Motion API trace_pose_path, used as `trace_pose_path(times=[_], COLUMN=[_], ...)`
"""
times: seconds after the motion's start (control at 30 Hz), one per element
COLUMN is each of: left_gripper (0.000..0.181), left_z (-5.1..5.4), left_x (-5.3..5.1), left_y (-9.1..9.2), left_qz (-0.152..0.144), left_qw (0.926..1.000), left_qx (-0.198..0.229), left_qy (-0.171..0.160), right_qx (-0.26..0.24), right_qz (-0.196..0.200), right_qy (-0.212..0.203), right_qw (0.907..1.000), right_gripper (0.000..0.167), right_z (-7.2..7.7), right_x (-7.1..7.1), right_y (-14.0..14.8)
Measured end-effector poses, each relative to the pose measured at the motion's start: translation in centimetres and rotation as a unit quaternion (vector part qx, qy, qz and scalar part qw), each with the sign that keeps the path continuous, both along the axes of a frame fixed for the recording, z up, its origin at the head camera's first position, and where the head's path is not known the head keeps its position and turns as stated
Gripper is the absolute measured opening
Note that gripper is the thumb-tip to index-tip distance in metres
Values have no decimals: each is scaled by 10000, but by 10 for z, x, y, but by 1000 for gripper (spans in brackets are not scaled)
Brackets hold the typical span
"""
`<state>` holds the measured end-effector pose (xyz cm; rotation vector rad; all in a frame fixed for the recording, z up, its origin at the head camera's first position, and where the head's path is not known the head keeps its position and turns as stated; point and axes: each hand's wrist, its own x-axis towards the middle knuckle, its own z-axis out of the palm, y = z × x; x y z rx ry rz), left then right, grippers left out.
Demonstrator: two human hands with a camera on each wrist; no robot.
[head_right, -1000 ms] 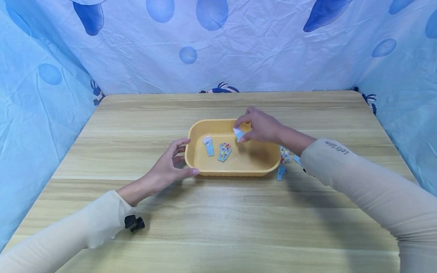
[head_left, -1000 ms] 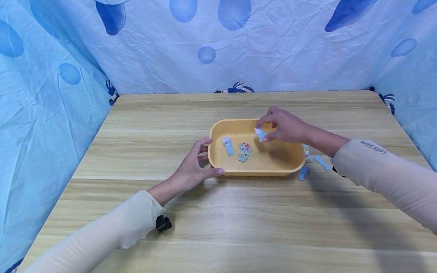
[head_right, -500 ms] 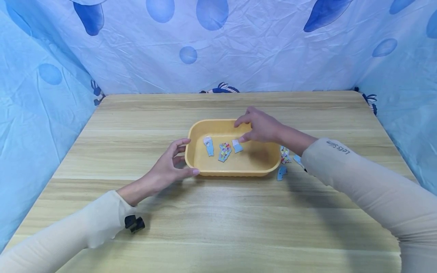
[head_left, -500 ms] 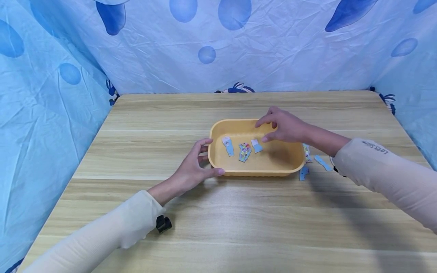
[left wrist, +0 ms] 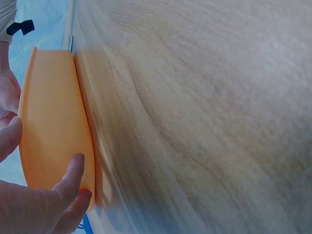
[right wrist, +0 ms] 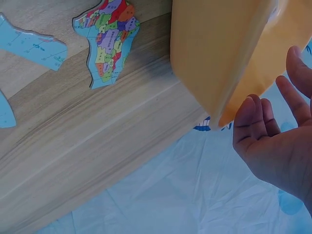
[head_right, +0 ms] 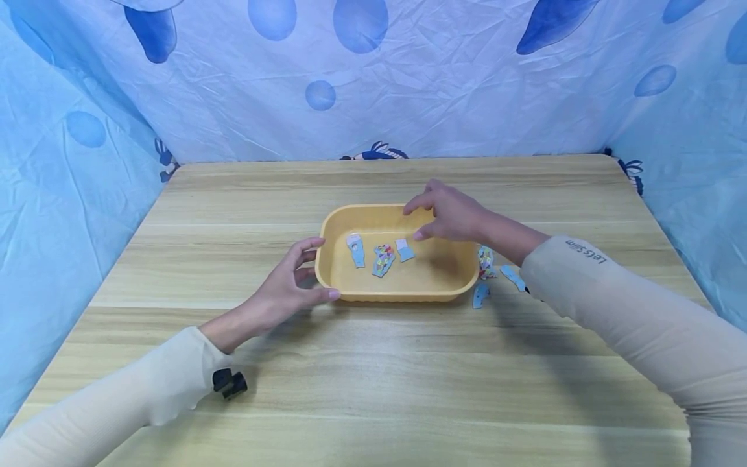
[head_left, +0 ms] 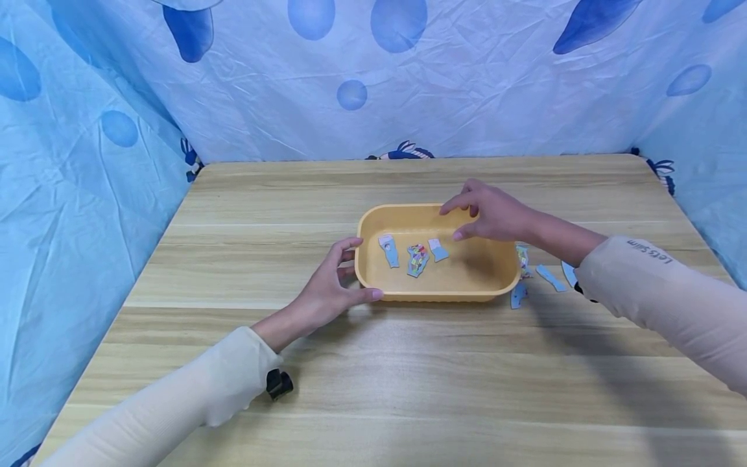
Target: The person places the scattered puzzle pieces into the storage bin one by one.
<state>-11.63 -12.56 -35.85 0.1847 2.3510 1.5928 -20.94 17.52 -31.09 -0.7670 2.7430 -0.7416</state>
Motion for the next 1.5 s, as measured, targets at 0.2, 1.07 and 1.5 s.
trace_pose_path(times=[0.2,1.07,1.5], left_gripper=[94,95,95], left_z=[0,0,0], left_x=[0,1,1], left_y=[0,-1,-1], left_qz=[0,-3,-30], left_qw=[10000,9999,10000], left_qx=[18,110,50], left_qy=[-1,-10,37], right_qx=[-31,-263,-293], right_qz=[-84,-220,-373], right_qy=[-21,137,153], right_qw=[10000,9993,9988], right_gripper=[44,45,44], right_z=[2,11,11], right_x=[-1,-1,1], right_y=[3,32,49])
